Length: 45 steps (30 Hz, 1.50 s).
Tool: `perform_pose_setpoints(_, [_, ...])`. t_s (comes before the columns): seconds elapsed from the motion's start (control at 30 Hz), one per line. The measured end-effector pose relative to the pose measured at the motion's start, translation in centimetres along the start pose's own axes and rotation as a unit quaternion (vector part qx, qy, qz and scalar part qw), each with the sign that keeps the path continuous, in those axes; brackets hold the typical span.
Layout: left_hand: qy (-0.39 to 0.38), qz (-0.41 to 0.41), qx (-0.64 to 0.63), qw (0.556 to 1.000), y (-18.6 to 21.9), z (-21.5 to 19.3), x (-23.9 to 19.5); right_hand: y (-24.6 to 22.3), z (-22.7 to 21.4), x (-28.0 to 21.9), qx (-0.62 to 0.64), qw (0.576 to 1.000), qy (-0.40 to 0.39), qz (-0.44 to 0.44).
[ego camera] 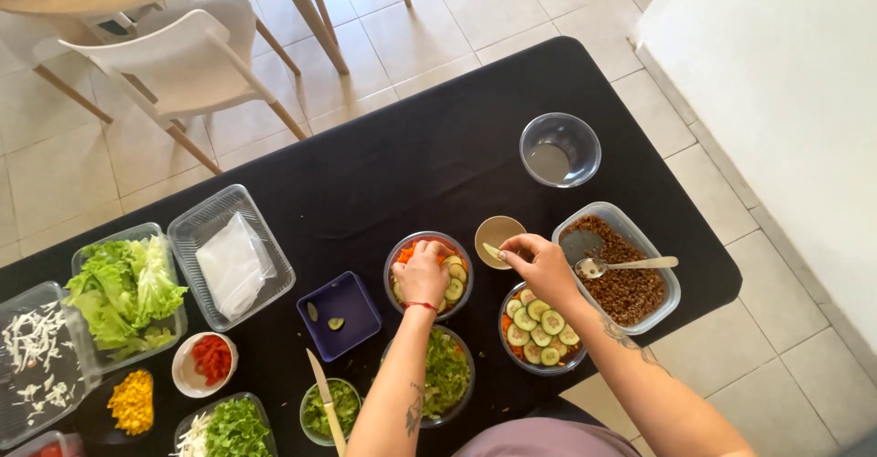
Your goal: The person arranges sliced cucumbers into bowls containing shredded carrots and then adds chopped lettuce. They use a knife to chop additional lettuce leaves into a small bowl and transfer the contents into the salad bowls.
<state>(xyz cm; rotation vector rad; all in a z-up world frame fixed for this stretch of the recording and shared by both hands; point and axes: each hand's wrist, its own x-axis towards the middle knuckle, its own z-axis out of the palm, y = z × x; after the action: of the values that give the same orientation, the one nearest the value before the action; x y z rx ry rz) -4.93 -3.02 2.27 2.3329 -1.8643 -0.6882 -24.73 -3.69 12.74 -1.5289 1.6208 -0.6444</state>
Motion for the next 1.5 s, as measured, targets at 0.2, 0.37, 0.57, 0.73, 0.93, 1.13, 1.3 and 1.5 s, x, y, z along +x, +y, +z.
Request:
perform_pose_setpoints(0.2, [0.036, 0.020, -0.052, 0.998, -0.3, -1.8, 0.0, -0.6, 0.4, -0.6, 0.027, 0.999, 0.001, -0.020])
perform_pose_setpoints(0.37, [0.044, -0.025, -0.074, 0.996, 0.1, -6.2, -1.3, -0.8, 0.5, -1.1, 0.027, 0.999, -0.005, -0.027])
perform_pose_setpoints(0.57, [-0.035, -0.040, -0.011, 0.999, -1.3, -1.4, -1.5, -0.9, 0.2, -1.6, 0.028, 0.999, 0.005, -0.022])
perform_pose_setpoints(0.73, [-0.015, -0.001, -0.022, 1.000, -1.2, 2.1, -1.4, -1.3, -0.4, -2.3, 0.027, 0.999, 0.007, -0.017])
perform_pose_setpoints(0.93, [0.103, 0.003, 0.016, 0.995, -3.6, -3.1, -2.2, -0.8, -0.4, -2.5, 0.017, 1.000, 0.008, -0.021])
perform_pose_setpoints(1.13, [0.109, 0.010, 0.157, 0.981, -5.0, -2.0, -4.0, 0.1, 1.3, -2.3, 0.032, 0.999, -0.026, 0.016])
perform_pose_setpoints(1.3, [0.083, 0.063, 0.086, 0.991, -2.6, -0.5, -4.5, 0.9, 2.5, -1.7, 0.158, 0.985, -0.041, 0.061])
perform_pose_setpoints(1.5, [0.047, 0.085, 0.045, 0.994, -1.3, 0.8, -3.8, 1.1, 1.7, -1.7, 0.149, 0.985, -0.040, 0.075])
